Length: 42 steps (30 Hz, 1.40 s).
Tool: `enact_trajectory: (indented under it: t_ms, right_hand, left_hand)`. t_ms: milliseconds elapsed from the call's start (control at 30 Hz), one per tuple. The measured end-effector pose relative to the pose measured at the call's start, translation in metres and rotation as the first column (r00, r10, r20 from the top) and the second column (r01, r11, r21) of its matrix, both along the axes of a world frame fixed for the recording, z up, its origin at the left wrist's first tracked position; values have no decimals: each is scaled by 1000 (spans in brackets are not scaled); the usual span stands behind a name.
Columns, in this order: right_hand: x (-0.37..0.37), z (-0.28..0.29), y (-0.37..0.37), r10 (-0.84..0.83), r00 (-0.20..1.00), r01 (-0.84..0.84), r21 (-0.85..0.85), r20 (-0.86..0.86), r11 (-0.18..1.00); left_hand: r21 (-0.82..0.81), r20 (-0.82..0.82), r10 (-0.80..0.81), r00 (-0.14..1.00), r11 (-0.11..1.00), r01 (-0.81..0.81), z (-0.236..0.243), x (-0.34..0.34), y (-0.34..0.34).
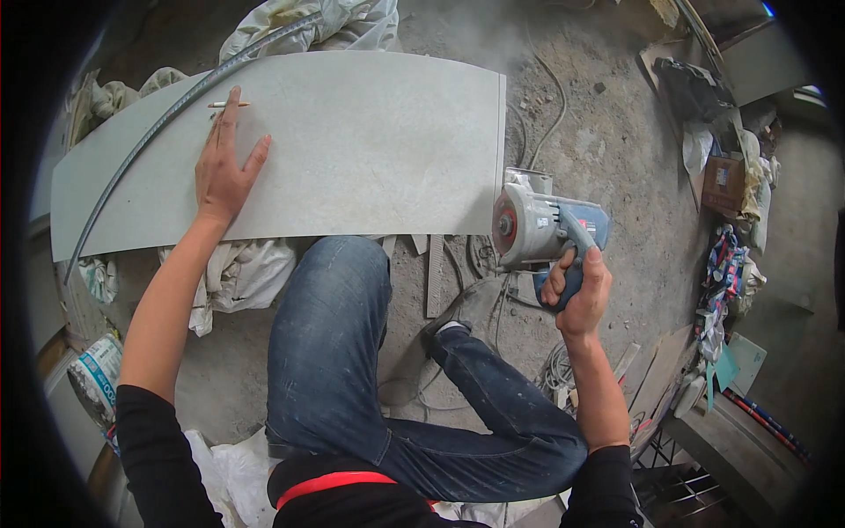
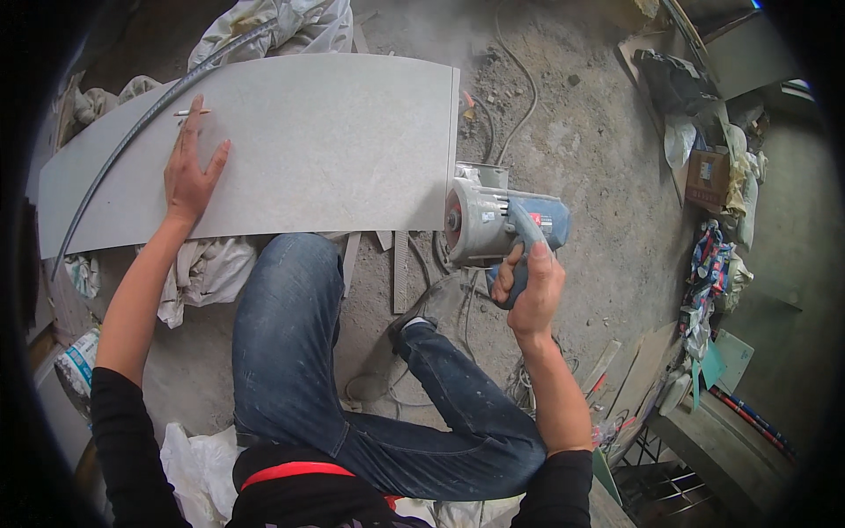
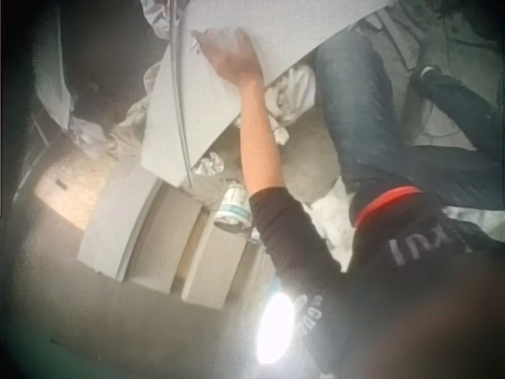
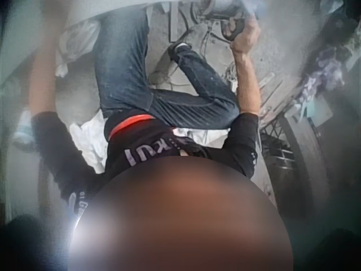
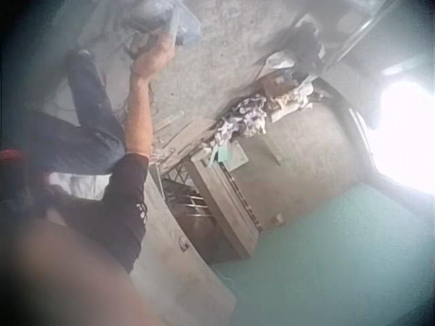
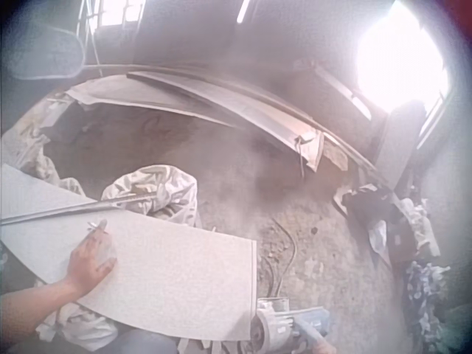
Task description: Measure, mark, and cut a floor tile using a hand saw.
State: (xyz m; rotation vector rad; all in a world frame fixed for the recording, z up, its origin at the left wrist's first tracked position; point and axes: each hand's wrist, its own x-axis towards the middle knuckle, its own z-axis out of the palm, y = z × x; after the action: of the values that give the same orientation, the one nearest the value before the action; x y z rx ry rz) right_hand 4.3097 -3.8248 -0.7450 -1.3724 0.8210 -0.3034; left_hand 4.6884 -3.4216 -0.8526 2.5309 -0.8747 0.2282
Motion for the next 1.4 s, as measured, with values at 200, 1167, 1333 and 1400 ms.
enact_trajectory:
  t_ms: [200, 1167, 1333, 1400]
  right_hand:
    - [-2, 3, 2, 2, 1000, -2, 19, -1, 1000]
    - [32, -13, -16, -19, 997, 14, 63, 70, 998]
    - [30, -13, -14, -8, 997, 3, 66, 75, 998]
    - [30, -12, -14, 8, 997, -11, 37, 74, 999]
  left_hand:
    - [-26, 59, -11, 998, 1000, 13, 1, 0, -1]
    - [-21, 52, 18, 998, 1000, -17, 1, -2, 0]
    - [6, 52, 41, 998, 999, -41, 2, -2, 0]
    - [-18, 45, 15, 999, 1000, -15, 2, -2, -3]
